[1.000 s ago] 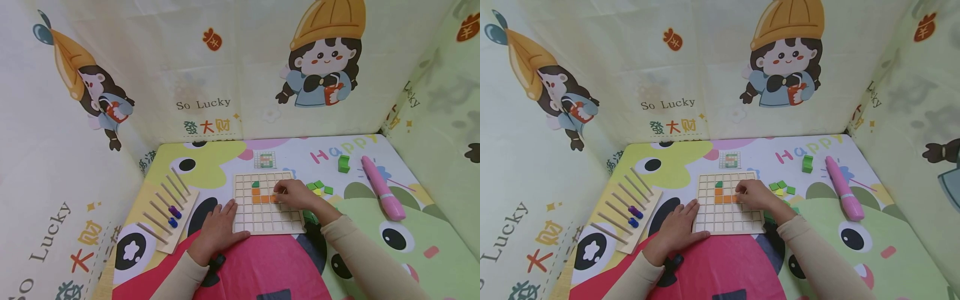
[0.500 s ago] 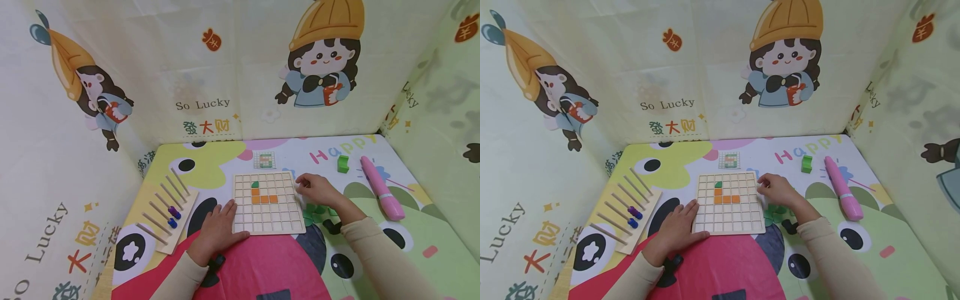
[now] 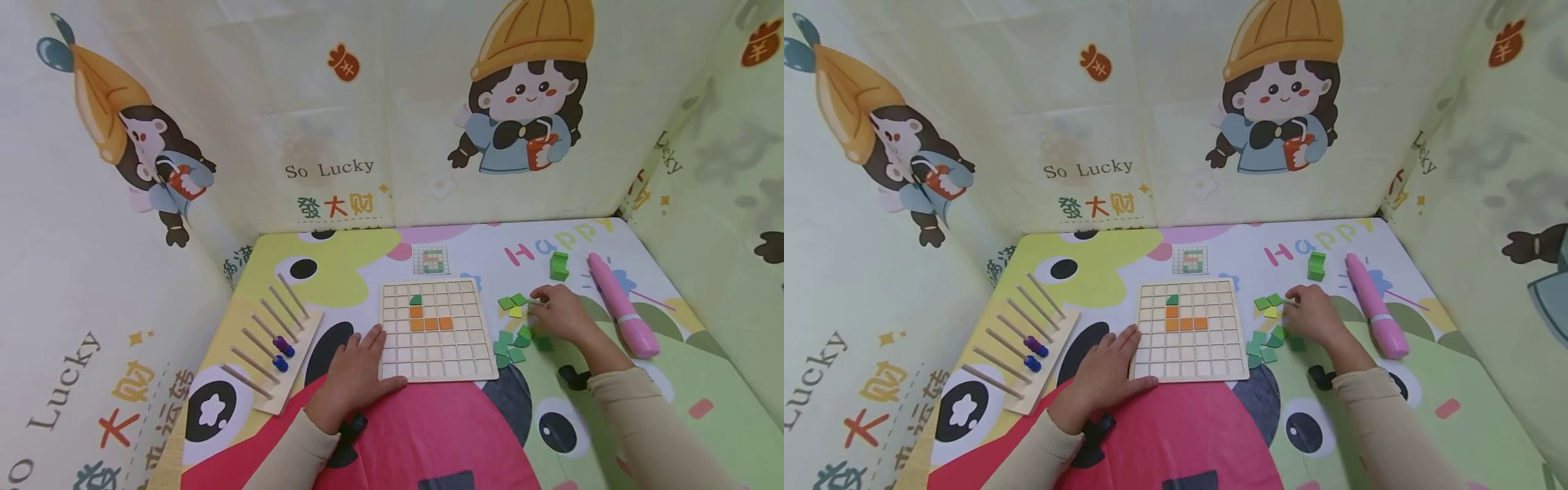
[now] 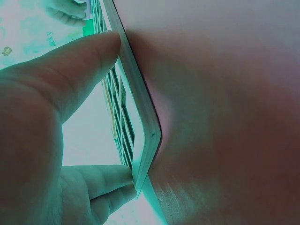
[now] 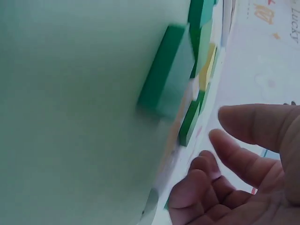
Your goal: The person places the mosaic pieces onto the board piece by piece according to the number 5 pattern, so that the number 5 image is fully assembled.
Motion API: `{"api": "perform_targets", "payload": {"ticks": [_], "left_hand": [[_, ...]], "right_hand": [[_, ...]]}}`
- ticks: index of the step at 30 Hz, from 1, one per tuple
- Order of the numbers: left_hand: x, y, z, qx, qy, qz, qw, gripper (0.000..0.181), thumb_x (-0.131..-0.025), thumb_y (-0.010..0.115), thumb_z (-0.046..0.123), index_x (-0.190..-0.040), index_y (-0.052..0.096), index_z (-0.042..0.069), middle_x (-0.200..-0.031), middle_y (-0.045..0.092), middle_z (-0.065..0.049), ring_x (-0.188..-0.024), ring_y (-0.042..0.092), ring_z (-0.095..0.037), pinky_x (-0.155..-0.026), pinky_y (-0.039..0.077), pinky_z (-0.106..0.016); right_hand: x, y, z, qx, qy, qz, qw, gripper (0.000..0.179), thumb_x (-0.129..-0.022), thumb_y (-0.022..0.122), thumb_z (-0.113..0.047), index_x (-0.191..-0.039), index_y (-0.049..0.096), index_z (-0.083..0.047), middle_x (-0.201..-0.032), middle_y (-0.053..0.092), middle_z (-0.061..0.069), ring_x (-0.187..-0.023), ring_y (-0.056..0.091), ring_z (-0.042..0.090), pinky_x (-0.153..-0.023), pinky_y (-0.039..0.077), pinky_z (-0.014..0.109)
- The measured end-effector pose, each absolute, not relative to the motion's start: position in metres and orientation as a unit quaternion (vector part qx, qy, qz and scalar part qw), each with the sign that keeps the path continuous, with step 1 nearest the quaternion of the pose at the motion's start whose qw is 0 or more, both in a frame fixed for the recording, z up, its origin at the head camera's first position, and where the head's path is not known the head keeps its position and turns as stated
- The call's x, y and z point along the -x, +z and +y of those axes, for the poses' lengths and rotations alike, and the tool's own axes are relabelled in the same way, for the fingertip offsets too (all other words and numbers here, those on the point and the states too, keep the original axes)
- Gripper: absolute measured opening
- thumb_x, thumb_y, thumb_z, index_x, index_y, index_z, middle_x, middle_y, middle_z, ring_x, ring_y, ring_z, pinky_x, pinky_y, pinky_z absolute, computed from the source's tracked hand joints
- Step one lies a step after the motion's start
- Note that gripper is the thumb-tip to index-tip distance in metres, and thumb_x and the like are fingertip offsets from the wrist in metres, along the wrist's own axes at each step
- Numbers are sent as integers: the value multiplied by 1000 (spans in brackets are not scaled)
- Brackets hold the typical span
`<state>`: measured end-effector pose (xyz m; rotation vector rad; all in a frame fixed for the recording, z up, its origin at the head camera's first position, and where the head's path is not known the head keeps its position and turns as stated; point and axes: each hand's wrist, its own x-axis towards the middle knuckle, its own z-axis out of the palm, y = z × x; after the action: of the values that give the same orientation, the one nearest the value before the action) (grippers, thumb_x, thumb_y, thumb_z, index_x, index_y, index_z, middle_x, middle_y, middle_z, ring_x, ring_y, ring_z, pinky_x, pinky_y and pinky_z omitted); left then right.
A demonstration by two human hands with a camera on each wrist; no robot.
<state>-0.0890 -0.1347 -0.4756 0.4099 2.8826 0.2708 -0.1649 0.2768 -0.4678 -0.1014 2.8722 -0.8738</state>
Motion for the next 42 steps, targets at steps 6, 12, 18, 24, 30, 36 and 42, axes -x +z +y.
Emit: {"api": "perform_targets", "payload": {"ticks": [6, 12, 18, 24, 30, 36, 42], "left_hand": [[89, -477, -135, -139, 87, 981, 105, 104, -81, 72, 71, -160, 40, 11, -167, 37, -8, -145, 41, -43, -113, 41, -65], [89, -477, -134, -144, 86, 980, 104, 103, -81, 72, 70, -160, 40, 10, -166, 38, -9, -145, 41, -43, -112, 41, -65], [89, -477, -134, -141, 86, 980, 107, 103, -81, 73, 69, -159, 40, 10, -166, 38, -9, -145, 41, -43, -113, 40, -66], [89, -477, -134, -139, 89, 980, 108, 104, -81, 72, 70, -160, 40, 11, -167, 37, -8, -146, 40, -43, -114, 39, -66], [89, -477, -135, -140, 90, 980, 107, 104, -81, 72, 71, -160, 40, 11, -166, 38, -8, -146, 40, -44, -113, 40, -67], [88, -477, -135, -139, 93, 980, 106, 103, -81, 72, 70, -159, 41, 11, -166, 38, -8, -146, 40, -44, -113, 40, -67], [89, -477, -134, -136, 96, 980, 110, 104, -81, 73, 70, -160, 40, 11, -167, 37, -8, -147, 39, -43, -114, 38, -67]], "right_hand": [[166, -468, 285, 40, -256, 961, 99, 46, -93, 65, -19, -128, 62, 11, -121, 63, 34, -111, 58, 47, -97, 48, 64], [166, -469, 286, 48, -247, 963, 98, 45, -92, 67, -19, -126, 65, 10, -117, 66, 31, -108, 60, 45, -95, 49, 63], [167, -470, 286, 52, -241, 964, 95, 40, -92, 67, -16, -123, 68, 9, -114, 68, 30, -106, 61, 45, -94, 50, 62], [167, -472, 286, 37, -249, 964, 88, 33, -91, 69, -14, -116, 66, 8, -105, 67, 24, -94, 60, 37, -85, 52, 55], [166, -470, 286, 25, -262, 960, 91, 28, -91, 70, -16, -111, 62, 2, -99, 64, 18, -89, 55, 32, -79, 50, 45], [167, -461, 280, 57, -277, 956, 83, 22, -94, 70, -17, -109, 66, -1, -97, 67, 13, -87, 57, 27, -74, 47, 36], [171, -454, 262, 85, -321, 940, 76, 20, -96, 72, -16, -109, 68, -1, -98, 70, 12, -89, 61, 25, -77, 49, 37]]}}
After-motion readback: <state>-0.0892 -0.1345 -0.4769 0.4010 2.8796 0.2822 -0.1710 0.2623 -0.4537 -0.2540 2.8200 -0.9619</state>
